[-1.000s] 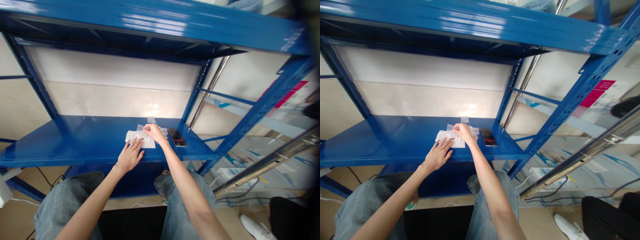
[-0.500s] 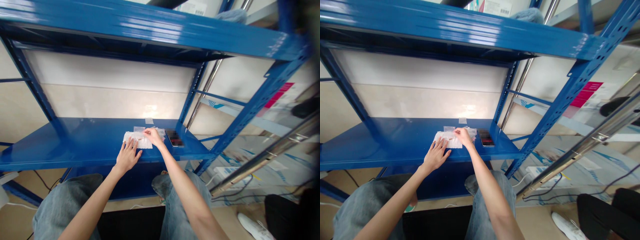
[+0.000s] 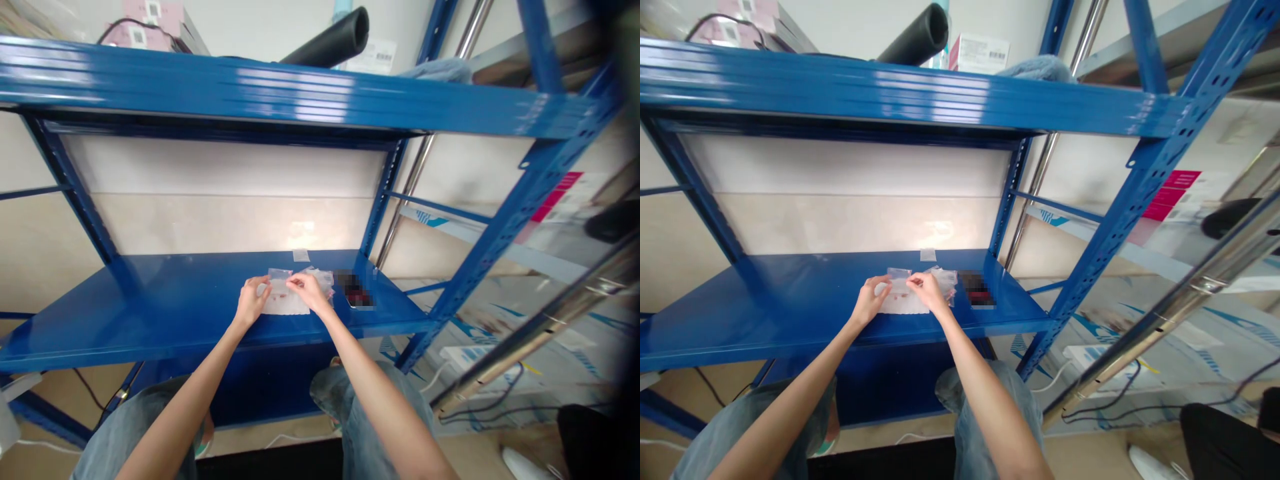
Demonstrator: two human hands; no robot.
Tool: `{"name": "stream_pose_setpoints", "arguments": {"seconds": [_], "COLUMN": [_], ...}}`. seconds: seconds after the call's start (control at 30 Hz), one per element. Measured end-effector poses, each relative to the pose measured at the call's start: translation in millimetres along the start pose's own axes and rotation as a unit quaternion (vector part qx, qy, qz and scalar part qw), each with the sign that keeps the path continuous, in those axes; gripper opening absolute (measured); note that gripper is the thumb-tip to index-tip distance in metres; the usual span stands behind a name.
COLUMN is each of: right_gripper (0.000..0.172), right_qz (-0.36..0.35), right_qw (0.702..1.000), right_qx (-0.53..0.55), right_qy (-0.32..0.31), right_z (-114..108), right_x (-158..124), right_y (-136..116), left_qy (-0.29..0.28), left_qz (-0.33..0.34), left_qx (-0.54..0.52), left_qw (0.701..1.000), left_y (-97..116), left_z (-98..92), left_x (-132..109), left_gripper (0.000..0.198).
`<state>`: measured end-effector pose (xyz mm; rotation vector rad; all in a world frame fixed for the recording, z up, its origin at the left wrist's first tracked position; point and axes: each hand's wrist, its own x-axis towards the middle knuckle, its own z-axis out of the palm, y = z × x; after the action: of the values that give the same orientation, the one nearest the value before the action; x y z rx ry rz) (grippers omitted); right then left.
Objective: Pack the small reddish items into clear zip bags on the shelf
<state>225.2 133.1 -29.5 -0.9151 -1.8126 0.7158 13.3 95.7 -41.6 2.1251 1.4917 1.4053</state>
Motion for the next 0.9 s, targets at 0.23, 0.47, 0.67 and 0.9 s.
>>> {"name": "stream_pose_setpoints", "arguments": {"seconds": [0.23,0.47,0.67,0.9], "right_gripper": [0.026,0.041,0.037,0.027], "right_qz": [0.031,0.08,0.087,0.086], "right_qw": [0.998,0.984,0.985,0.993], "right_qx": [0.047,0.13,0.127,0.063], "right_qy": [0.018,0.088,0.082,0.052], "right_z": [1.8,2.4,4.1,12.4], "right_x": [-4.5,-7.8,-16.1,-15.9], "right_y": [-4.1,3.7,8.1,8.4], "left_qy": [0.012,0.014,0.013,0.011], "left_qz": [-0.012,-0.048,-0.069,-0.099], "left_qx": [-0.077,-0.117,-0.147,-0.204], "left_qw": [0.997,0.992,0.987,0.974], "left_y": [-4.3,-7.5,-11.5,-14.6], "left_z": [14.2,13.0,14.7,17.1], "left_x": [9.8,10.0,9.9,8.6], "left_gripper": [0.018,0.017,0.025,0.03]}}
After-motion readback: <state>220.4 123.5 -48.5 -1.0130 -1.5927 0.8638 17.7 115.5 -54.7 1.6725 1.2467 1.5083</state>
